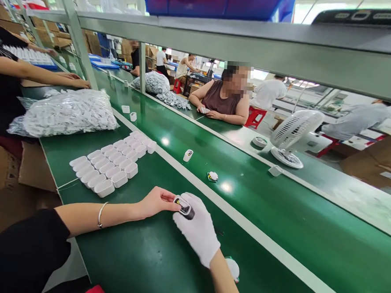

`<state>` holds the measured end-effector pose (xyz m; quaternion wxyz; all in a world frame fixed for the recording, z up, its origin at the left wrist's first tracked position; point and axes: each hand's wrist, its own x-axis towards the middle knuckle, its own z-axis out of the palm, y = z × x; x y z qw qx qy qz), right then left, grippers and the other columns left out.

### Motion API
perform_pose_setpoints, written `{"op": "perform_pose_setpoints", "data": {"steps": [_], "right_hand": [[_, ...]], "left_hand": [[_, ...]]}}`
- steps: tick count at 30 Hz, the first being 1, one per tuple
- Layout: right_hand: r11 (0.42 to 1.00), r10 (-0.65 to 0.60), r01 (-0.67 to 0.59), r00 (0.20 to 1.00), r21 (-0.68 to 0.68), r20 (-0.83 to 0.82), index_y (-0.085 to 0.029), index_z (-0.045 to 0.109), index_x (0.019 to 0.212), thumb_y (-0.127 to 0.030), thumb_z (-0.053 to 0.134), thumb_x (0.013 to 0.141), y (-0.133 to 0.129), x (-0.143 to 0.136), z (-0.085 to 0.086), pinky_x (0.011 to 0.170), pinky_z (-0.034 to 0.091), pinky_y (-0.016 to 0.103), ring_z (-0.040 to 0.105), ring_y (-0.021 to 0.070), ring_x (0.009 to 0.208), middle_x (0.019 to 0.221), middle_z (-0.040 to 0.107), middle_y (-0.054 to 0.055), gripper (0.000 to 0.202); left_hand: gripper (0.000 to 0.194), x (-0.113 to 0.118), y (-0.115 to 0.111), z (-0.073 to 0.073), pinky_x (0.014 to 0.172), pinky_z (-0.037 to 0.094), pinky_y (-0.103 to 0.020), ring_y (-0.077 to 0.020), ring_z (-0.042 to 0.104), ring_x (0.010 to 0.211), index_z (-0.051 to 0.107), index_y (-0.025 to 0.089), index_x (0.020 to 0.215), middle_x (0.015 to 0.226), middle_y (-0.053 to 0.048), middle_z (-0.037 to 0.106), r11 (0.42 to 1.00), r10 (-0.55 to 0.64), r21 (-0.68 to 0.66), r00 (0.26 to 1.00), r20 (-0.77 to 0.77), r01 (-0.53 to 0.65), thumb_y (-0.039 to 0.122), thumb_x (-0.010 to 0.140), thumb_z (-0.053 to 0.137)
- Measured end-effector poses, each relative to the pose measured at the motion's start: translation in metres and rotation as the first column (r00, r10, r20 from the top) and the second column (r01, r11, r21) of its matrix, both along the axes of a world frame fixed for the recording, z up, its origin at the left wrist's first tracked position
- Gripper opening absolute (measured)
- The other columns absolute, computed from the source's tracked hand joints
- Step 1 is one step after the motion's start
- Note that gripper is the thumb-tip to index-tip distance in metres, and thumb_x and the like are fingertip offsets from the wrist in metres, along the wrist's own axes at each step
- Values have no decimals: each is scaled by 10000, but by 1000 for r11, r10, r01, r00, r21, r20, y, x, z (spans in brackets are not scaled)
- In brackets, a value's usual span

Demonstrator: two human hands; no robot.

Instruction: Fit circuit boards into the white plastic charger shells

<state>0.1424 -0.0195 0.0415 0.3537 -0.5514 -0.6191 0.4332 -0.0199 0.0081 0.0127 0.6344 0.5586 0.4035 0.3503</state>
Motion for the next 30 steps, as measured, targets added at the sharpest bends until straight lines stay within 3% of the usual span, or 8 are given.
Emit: {"op": "perform_pose_setpoints", "data": {"steps": [5, 9, 11, 13, 18, 24, 27, 30], "right_hand": [[977, -45, -47, 909, 208, 415, -240, 687, 819, -346, 533, 754, 15, 8, 5, 627, 477, 285, 608, 190, 702, 805, 664, 16, 198], [969, -230, 226, 669, 101, 707, -207, 631, 620, -469, 512, 786, 58, 59, 12, 624, 426, 271, 590, 214, 703, 638, 605, 25, 332], [930, -314, 349, 583, 117, 749, -183, 667, 693, -399, 476, 807, 77, 88, 13, 637, 427, 301, 604, 250, 731, 694, 630, 76, 311], [898, -367, 414, 522, 147, 770, -153, 692, 867, -307, 459, 802, 89, 107, 10, 651, 432, 321, 616, 277, 792, 817, 654, 129, 287], [889, -430, 363, 450, 280, 783, -89, 459, 1311, -265, 474, 803, 108, 86, -6, 835, 422, 440, 487, 357, 1138, 1274, 478, 236, 538], [975, -210, 68, 609, 213, 765, -268, 471, 1332, -367, 612, 781, 151, 10, -30, 931, 414, 350, 450, 270, 1228, 1478, 281, 104, 577], [978, -191, 59, 644, 201, 741, -259, 572, 1232, -334, 574, 829, 168, -8, -37, 920, 422, 375, 498, 266, 1174, 1370, 438, 103, 409], [977, -201, 83, 677, 198, 708, -197, 642, 1064, -261, 523, 874, 176, -10, -36, 884, 446, 386, 560, 224, 1059, 1169, 592, 87, 232]], "left_hand": [[599, -14, 2, 24, 1049, 331, -502, -365, 492, 1166, 672, 145, 1060, 1135, -132, 643, 972, 111, 233, 940, -323, -35, 591, 661, 713], [714, -33, 12, 42, 1058, 260, -565, -426, 303, 1293, 371, 73, 1391, 1387, -231, 402, 792, 571, 611, 376, -730, -15, 467, 835, 586], [669, -40, 18, 43, 1003, 337, -549, -427, 341, 1262, 276, 62, 1432, 1383, -251, 380, 786, 611, 618, 131, -781, 21, 316, 875, 544], [593, -46, 25, 38, 940, 407, -525, -413, 398, 1216, 296, 78, 1426, 1334, -251, 422, 826, 562, 563, 23, -827, 45, 176, 875, 495], [679, -47, 39, 22, 851, 488, -441, -353, 484, 1148, 352, 73, 1395, 1250, -247, 486, 880, 466, 471, 71, -882, 66, -106, 741, 377], [928, -46, 32, 27, 875, 484, -261, -201, 477, 1218, 176, 318, 1461, 1422, -66, 372, 853, 354, 446, 327, -876, 271, -140, 676, 370], [862, -45, 26, 26, 962, 452, -325, -225, 408, 1278, 232, 371, 1436, 1454, -7, 356, 746, 305, 498, 439, -845, 442, -79, 720, 402], [657, -41, 28, 18, 1020, 385, -485, -331, 322, 1312, 314, 269, 1418, 1481, -88, 319, 762, 411, 547, 395, -822, 346, 101, 813, 506]]}}
